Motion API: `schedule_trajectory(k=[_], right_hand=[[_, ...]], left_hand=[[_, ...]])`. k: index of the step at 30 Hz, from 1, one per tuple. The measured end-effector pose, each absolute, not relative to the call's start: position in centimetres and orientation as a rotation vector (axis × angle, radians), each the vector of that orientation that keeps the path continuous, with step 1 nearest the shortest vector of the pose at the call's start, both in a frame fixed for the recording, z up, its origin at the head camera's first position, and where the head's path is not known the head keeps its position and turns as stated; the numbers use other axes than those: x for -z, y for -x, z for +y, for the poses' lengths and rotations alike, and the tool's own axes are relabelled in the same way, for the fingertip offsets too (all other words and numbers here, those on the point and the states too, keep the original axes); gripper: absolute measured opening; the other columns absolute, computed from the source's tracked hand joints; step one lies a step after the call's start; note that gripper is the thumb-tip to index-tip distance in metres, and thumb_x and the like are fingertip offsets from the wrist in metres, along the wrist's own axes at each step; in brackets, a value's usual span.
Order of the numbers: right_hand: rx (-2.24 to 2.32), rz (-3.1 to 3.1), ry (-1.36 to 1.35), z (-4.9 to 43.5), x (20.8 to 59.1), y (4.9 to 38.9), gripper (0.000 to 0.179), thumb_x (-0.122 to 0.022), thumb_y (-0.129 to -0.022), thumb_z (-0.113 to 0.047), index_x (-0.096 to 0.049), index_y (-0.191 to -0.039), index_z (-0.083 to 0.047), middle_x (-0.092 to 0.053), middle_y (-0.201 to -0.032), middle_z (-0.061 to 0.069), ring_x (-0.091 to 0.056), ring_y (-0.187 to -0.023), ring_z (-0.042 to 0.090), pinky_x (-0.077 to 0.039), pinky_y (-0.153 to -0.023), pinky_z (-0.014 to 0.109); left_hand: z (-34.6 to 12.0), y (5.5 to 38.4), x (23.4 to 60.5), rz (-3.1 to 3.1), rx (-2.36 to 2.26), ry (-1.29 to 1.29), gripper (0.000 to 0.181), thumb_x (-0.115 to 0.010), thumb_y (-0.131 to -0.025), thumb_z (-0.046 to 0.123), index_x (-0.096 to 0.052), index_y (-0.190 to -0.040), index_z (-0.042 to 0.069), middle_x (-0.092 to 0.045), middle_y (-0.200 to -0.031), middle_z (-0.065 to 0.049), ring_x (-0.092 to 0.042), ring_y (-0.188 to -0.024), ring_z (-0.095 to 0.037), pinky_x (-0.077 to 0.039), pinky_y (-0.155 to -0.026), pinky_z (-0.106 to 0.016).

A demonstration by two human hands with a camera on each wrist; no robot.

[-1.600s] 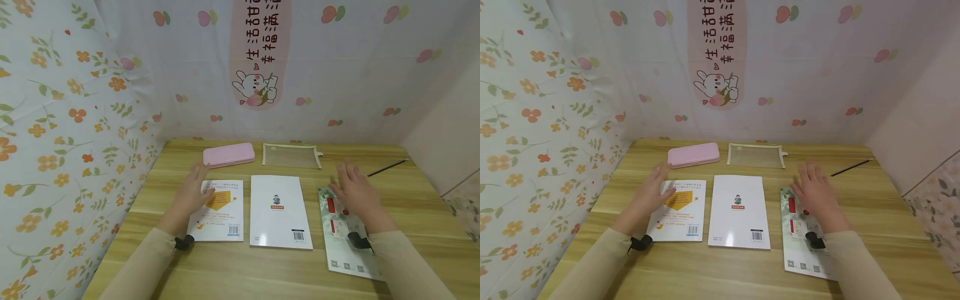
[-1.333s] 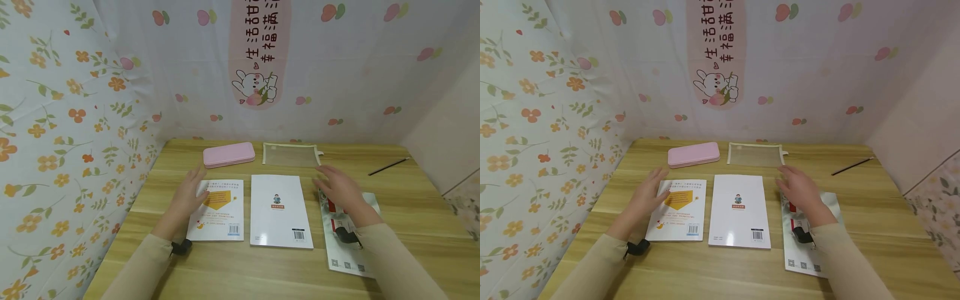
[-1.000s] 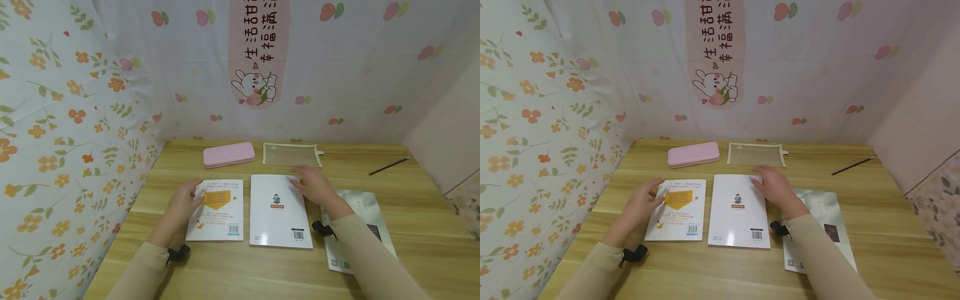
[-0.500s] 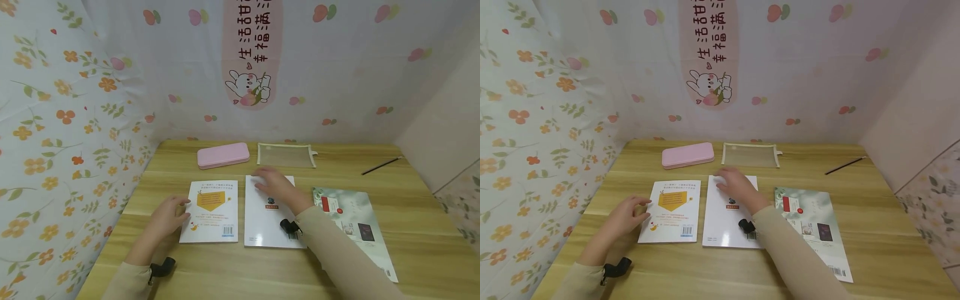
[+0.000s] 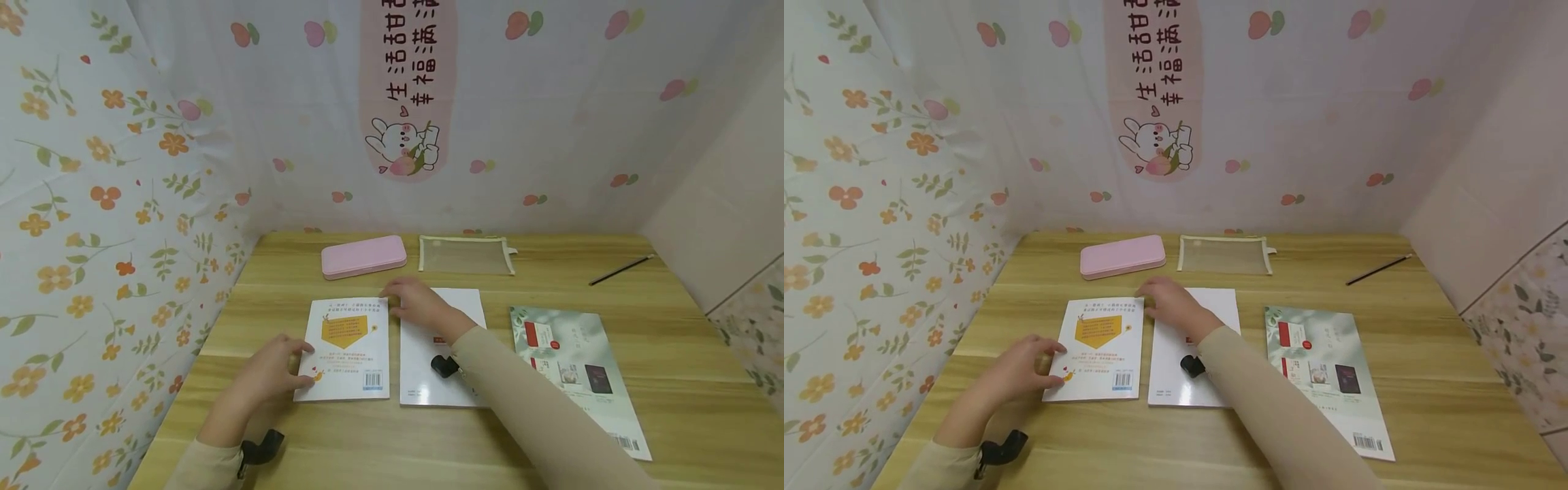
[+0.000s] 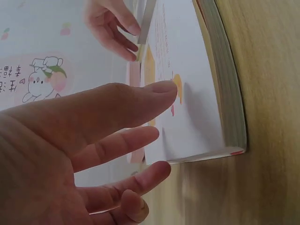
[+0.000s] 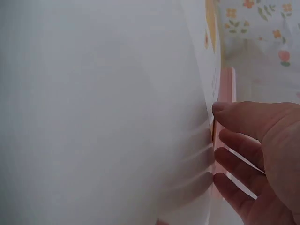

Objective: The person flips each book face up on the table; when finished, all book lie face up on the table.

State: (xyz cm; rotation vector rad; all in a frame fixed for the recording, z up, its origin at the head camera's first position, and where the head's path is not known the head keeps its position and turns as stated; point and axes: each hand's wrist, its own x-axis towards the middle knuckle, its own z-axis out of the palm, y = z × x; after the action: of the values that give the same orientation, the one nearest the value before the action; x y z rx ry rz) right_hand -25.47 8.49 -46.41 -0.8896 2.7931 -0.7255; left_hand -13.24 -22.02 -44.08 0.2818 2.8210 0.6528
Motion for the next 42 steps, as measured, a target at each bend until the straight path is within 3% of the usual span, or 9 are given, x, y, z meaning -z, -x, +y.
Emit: schedule_trajectory(k=[6,11,17,33,42], right_hand=[[0.590,2.811,0.917,7.8,47.2,26.1,0.034,-0.077,-0.092,-0.012,-0.074,-0.126,-0.016,-0.066,-0.133,0.003,-0.059,-0.125,0.023,-0.042,-0.115,0.042],[0.563,2.806,0.905,7.6,47.3,26.3,0.034,-0.078,-0.092,-0.012,-0.075,-0.126,-0.020,-0.066,-0.136,0.001,-0.057,-0.130,0.022,-0.032,-0.119,0.053],[0.590,2.797,0.907,7.4,47.2,26.3,0.033,-0.078,-0.092,-0.011,-0.076,-0.123,-0.023,-0.068,-0.136,-0.002,-0.056,-0.133,0.021,-0.030,-0.118,0.057],[0.708,2.814,0.852,7.1,47.0,26.5,0.038,-0.081,-0.086,-0.003,-0.077,-0.117,-0.024,-0.071,-0.129,-0.002,-0.060,-0.123,0.021,-0.035,-0.108,0.054],[0.801,2.840,0.793,7.3,47.0,26.5,0.031,-0.086,-0.083,-0.011,-0.080,-0.111,-0.024,-0.073,-0.125,-0.002,-0.061,-0.122,0.022,-0.040,-0.111,0.048]], left_hand=[[-22.0,13.0,44.5,2.804,-0.650,-0.245,0.059,-0.097,-0.069,0.023,-0.071,-0.121,0.011,-0.063,-0.112,-0.008,-0.060,-0.097,-0.021,-0.051,-0.090,-0.045],[-22.1,12.8,44.5,2.792,-0.651,-0.250,0.071,-0.099,-0.063,0.023,-0.068,-0.125,0.012,-0.064,-0.112,-0.009,-0.062,-0.098,-0.023,-0.052,-0.089,-0.047],[-22.7,12.4,44.7,2.760,-0.684,-0.292,0.082,-0.101,-0.059,0.026,-0.063,-0.130,0.012,-0.063,-0.107,-0.008,-0.059,-0.093,-0.020,-0.051,-0.086,-0.044],[-22.9,12.4,45.1,2.756,-0.715,-0.324,0.087,-0.100,-0.057,0.021,-0.061,-0.134,0.011,-0.063,-0.106,-0.007,-0.057,-0.094,-0.019,-0.049,-0.088,-0.043],[-23.6,12.6,45.1,2.733,-0.747,-0.394,0.086,-0.100,-0.059,0.020,-0.059,-0.134,0.007,-0.064,-0.105,-0.007,-0.057,-0.097,-0.020,-0.049,-0.090,-0.043]])
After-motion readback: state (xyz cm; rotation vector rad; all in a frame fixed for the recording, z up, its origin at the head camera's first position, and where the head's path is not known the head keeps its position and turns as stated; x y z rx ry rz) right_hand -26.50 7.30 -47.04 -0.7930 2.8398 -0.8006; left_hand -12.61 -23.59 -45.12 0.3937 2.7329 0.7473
